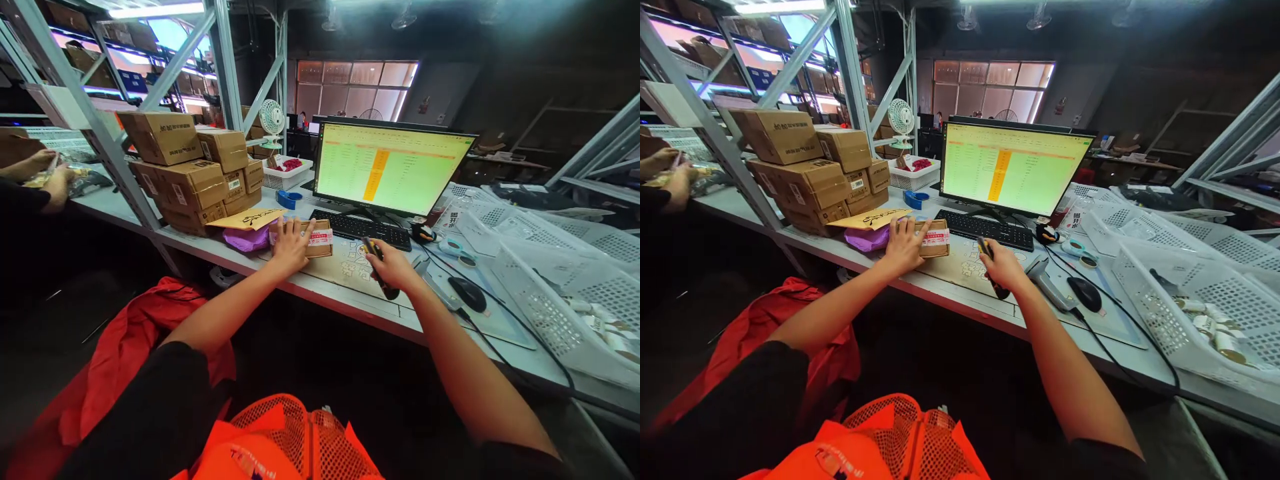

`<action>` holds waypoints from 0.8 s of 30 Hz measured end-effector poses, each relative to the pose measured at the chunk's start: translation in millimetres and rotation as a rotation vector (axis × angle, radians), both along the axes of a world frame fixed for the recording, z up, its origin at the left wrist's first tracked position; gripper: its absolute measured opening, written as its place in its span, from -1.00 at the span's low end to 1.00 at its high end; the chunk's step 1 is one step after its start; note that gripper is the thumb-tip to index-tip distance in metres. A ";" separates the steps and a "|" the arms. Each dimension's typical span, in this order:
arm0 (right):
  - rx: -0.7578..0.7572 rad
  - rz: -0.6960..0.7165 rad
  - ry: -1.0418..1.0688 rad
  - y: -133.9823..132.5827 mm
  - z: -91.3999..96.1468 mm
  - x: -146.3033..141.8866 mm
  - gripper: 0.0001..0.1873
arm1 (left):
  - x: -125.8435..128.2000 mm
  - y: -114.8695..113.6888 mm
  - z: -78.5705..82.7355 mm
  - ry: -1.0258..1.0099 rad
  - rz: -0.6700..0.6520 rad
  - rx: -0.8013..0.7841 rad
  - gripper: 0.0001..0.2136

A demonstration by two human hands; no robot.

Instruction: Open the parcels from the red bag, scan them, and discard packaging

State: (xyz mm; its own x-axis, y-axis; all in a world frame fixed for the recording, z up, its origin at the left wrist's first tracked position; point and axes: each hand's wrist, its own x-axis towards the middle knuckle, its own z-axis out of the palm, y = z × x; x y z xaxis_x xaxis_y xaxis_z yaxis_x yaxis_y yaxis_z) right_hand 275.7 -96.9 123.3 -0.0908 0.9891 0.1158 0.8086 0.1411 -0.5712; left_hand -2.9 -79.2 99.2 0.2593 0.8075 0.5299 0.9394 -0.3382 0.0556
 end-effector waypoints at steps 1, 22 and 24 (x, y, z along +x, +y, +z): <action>0.059 0.049 -0.088 -0.6 0.6 -12.6 -0.52 | 2.3 -1.8 -3.0 0.008 0.007 -0.002 0.02; 0.183 0.173 -0.357 -31.4 25.5 -13.1 -0.51 | -36.0 -5.1 -7.0 -0.463 -0.138 -0.057 0.13; 0.238 0.191 -0.371 -28.7 46.0 4.2 -0.50 | -40.9 -3.3 -23.3 -0.603 -0.365 -0.195 0.17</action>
State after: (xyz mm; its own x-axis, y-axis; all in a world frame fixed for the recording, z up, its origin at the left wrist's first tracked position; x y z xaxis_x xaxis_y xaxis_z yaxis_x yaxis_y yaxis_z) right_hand 279.9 -125.6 169.3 -0.3465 0.9006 0.2626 0.8985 0.3990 -0.1828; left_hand -43.7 -82.5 75.9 0.2387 0.8196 0.5208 0.5555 -0.5552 0.6190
